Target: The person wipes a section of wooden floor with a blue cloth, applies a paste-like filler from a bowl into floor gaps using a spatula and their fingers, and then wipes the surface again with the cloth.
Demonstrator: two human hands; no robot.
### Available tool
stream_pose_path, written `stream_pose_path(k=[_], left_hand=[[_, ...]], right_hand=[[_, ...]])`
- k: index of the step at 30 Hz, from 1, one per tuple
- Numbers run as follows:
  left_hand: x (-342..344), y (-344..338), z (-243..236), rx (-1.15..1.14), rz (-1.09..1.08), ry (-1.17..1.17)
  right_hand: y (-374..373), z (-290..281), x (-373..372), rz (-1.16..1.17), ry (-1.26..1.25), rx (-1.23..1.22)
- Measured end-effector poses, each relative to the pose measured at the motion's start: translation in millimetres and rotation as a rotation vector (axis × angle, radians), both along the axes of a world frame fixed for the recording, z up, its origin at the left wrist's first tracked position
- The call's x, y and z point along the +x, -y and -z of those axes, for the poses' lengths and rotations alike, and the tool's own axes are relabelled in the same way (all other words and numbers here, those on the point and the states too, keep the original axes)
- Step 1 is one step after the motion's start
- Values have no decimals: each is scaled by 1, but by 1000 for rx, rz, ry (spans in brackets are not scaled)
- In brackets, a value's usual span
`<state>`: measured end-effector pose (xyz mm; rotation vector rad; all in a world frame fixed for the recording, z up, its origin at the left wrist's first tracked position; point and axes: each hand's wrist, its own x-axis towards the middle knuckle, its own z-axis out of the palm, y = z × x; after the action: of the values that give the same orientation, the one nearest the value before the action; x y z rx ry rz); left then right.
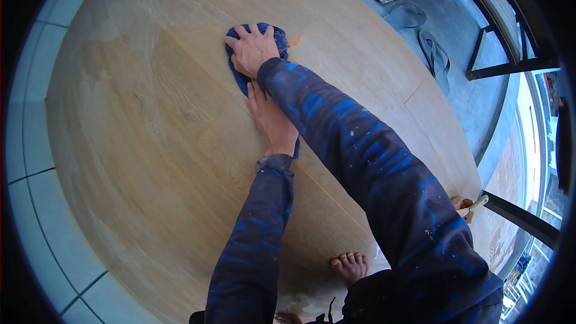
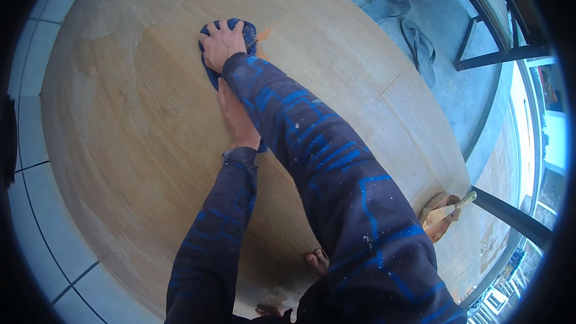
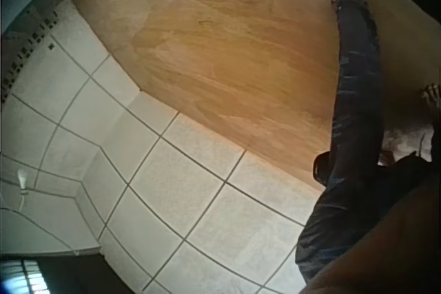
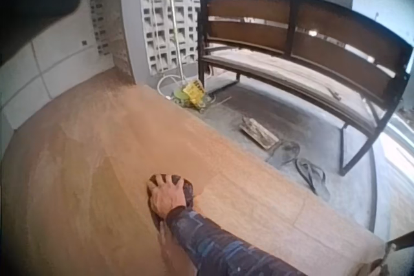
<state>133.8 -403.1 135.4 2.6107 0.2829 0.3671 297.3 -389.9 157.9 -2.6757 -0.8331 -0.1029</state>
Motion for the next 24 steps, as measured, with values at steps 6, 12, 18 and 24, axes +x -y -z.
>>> stream_pose_path(k=[6,12,18,24], left_hand=[[-57,104,-13,-48,66,-71],[-168,193,-25,-236,212,-171],[-319,257,-30,-389,565,-217],[-356,221,-51,-548,920,56]], right_hand=[[128,-16,-57,-106,77,-4],[234,-40,-162,-117,-78,-81],[374,-65,-326,-50,-258,-215],[457,-71,-384,474,-750,751]])
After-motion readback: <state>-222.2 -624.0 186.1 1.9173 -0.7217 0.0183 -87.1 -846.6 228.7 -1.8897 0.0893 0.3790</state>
